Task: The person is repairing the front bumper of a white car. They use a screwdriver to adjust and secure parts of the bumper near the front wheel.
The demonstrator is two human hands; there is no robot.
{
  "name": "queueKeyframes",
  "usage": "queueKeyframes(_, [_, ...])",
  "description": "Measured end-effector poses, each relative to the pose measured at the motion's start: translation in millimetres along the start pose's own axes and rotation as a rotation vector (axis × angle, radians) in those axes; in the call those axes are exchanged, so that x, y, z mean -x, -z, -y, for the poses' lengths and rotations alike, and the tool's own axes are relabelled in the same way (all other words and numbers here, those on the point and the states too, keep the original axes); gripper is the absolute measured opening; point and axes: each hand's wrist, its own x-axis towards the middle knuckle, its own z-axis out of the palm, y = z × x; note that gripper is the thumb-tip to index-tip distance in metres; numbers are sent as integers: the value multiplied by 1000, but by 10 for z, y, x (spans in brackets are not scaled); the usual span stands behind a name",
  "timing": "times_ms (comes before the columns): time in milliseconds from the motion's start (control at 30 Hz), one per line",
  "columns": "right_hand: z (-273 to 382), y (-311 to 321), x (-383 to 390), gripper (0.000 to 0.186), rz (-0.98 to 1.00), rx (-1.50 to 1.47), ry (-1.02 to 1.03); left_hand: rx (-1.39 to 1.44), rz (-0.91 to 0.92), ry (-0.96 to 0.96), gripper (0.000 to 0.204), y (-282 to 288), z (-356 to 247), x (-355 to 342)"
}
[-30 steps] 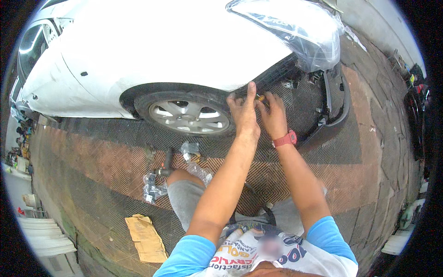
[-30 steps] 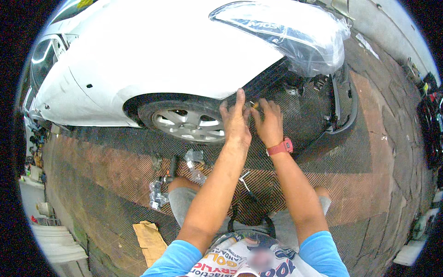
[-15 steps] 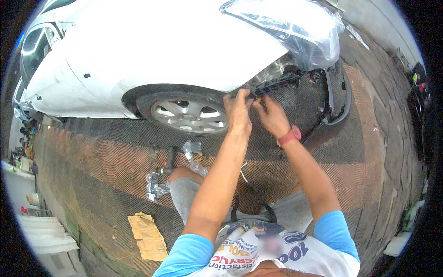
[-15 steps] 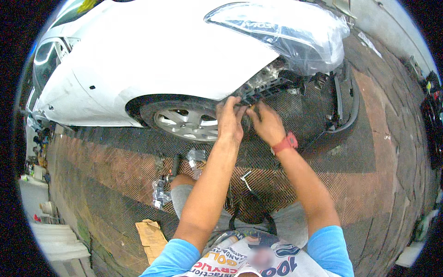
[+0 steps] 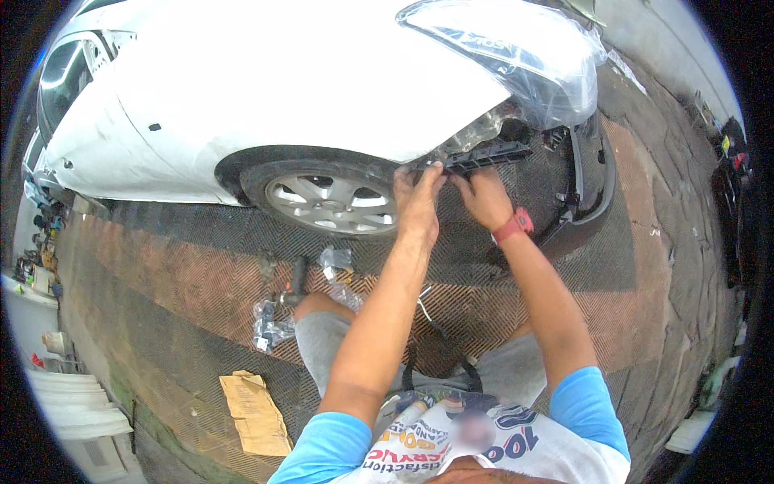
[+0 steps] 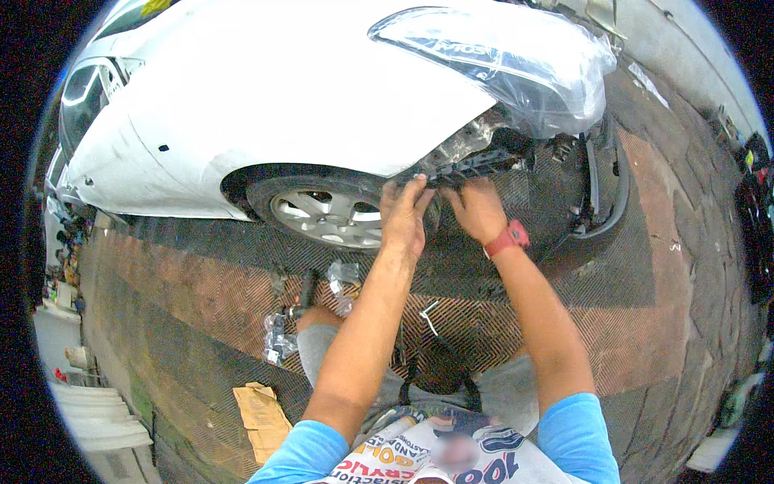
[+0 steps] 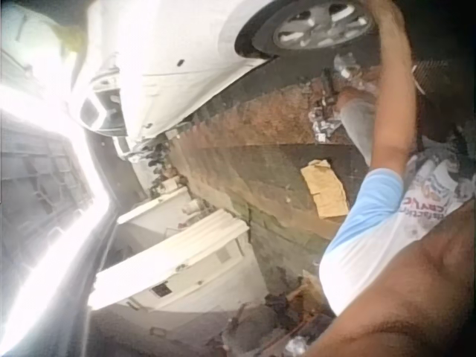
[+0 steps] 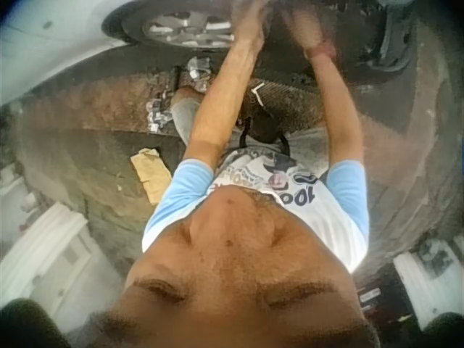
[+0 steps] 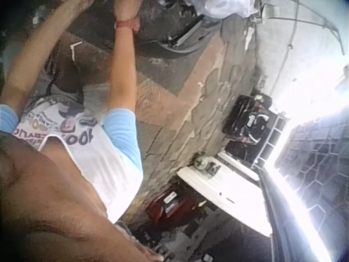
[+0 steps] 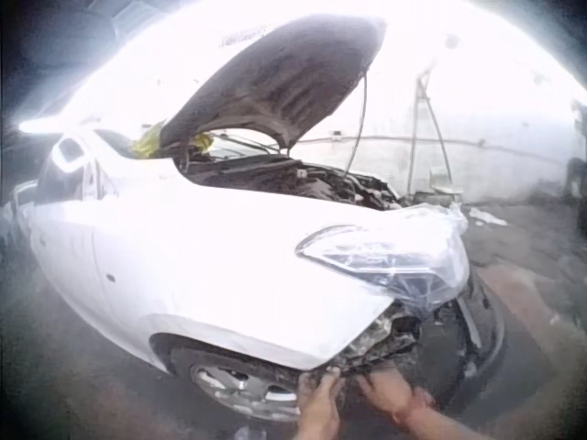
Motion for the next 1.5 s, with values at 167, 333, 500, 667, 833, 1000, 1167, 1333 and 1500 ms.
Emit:
queueKeyframes(167, [366,160,252,35,3,-158,-173,-67,-4,-27,65,-11,36,4])
queueKeyframes(333, [514,221,196,33,-24,-84,-178,-92,-44,-54,66,-91,-8,71])
queueKeyframes(500, [359,105,100,31,-26,-53,-97,-87,-64,-65,63,-137,-23,59])
queueKeyframes(667, [-49,-177,-68,30,34,-5,1,-53,-117,-101,57,-215,38,25])
queueKeyframes(833, [-388,-339,-216,33,-7,82,226,-50,-52,-107,56,-197,38,59])
queueKeyframes(1000, [-359,-306,-202,35,-7,77,246,19,92,-145,53,-4,101,-42])
queueKeyframes(1167, [314,-73,129,27,67,-80,-109,-115,-35,-65,52,-108,-48,76])
queueKeyframes(1333, [309,-104,94,27,-34,5,-42,-81,-156,-21,54,-245,-11,95])
queueKeyframes(1500, [-222,-287,-282,30,96,90,209,-17,-1,-123,59,-74,131,-52])
